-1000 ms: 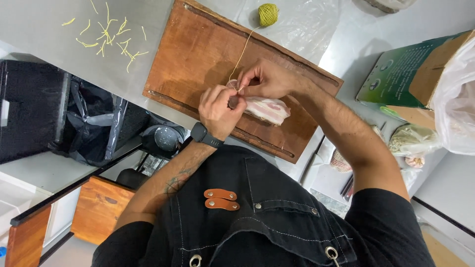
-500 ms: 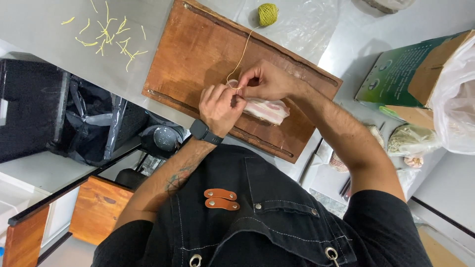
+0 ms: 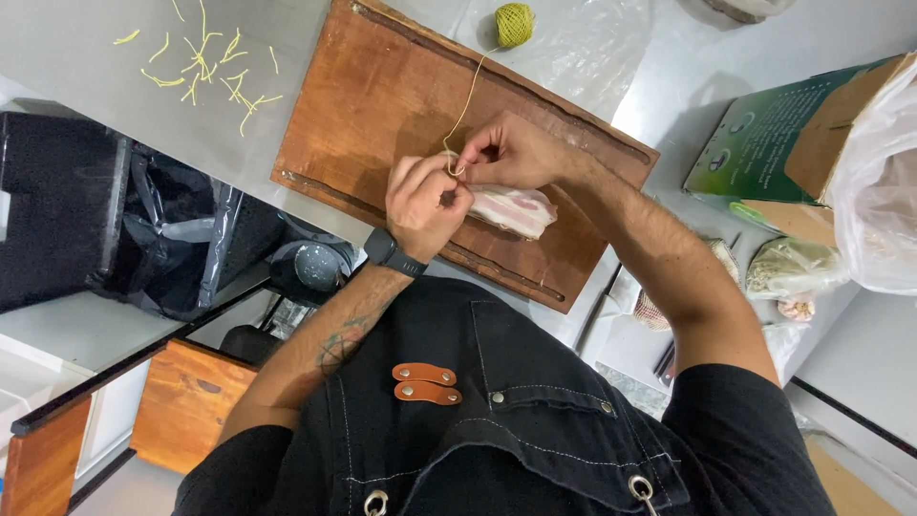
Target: Securing a meat roll with kitchen twine by wrapping and tying knots on a wooden cutting board.
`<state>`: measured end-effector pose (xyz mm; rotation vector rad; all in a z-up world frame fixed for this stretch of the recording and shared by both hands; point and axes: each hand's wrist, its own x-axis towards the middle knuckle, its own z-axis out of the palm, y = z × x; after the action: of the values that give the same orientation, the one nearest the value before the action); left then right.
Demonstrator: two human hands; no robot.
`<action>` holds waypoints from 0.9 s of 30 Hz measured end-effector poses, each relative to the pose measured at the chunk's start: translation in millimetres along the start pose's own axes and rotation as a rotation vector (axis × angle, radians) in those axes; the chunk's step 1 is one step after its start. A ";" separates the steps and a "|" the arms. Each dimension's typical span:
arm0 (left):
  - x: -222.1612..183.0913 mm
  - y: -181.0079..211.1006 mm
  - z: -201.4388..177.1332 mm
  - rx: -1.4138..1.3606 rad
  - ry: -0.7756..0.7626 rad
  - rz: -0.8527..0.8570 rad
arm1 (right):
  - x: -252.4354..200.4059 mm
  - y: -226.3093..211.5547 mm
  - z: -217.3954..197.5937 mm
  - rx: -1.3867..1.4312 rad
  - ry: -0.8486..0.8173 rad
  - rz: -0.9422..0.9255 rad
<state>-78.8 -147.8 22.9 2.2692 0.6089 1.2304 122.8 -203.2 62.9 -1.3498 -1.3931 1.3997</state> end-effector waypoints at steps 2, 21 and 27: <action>-5.9 -8.5 6.7 -0.046 -0.002 0.032 | -1.6 3.8 -0.7 -0.013 0.014 0.037; -28.8 -1.5 -29.0 -0.017 -0.190 0.130 | -1.5 -2.6 -4.4 -0.038 0.041 0.113; -29.0 -3.1 -31.1 -0.053 -0.211 0.149 | -1.8 2.8 -5.5 -0.055 0.061 0.118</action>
<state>-120.2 -156.2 17.3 2.3947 0.3307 1.0407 128.9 -204.3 61.2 -1.5187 -1.3395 1.3930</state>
